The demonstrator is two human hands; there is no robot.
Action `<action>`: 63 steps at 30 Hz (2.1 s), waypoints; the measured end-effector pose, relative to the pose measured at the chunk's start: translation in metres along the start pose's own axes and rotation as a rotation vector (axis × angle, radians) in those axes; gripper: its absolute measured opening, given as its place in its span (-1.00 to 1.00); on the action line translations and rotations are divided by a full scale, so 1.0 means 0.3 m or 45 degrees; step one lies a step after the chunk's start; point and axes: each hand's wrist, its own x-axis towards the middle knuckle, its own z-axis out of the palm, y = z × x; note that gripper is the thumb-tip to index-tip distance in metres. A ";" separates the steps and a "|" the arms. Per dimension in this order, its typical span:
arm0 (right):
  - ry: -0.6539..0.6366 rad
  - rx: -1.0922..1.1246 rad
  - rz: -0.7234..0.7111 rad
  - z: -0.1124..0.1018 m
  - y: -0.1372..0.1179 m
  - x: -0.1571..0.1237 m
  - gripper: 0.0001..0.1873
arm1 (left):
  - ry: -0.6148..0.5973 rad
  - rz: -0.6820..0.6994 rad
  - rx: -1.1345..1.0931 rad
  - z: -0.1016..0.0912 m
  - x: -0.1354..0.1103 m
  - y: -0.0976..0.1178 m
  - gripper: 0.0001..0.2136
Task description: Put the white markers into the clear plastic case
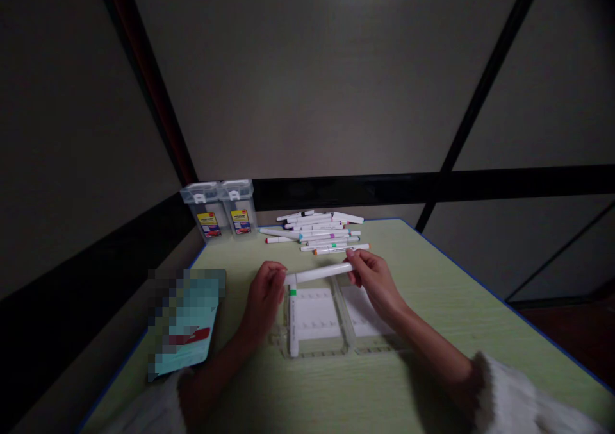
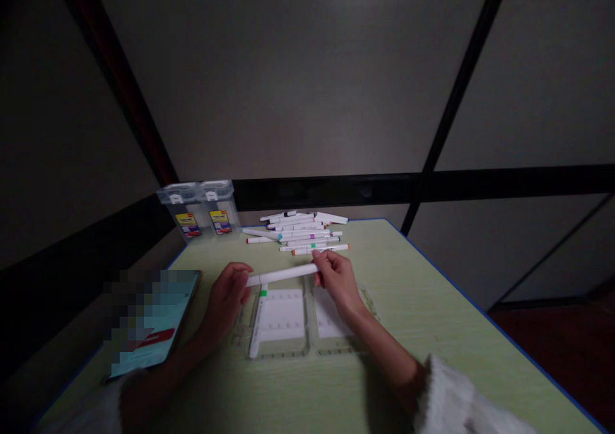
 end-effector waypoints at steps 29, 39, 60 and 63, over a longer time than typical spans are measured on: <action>0.077 -0.004 0.041 -0.008 0.013 0.002 -0.54 | -0.143 0.034 0.046 -0.003 -0.008 -0.008 -0.86; 0.079 0.017 0.052 -0.002 0.005 -0.003 -0.60 | -0.183 0.013 0.091 -0.004 -0.004 -0.018 -0.71; 0.041 -0.025 0.034 0.002 -0.002 -0.008 -0.58 | -0.234 -0.097 0.165 0.009 -0.015 -0.004 -0.57; 0.047 -0.029 0.031 0.002 -0.002 -0.007 -0.56 | -0.233 -0.104 0.149 0.009 -0.014 -0.011 -0.57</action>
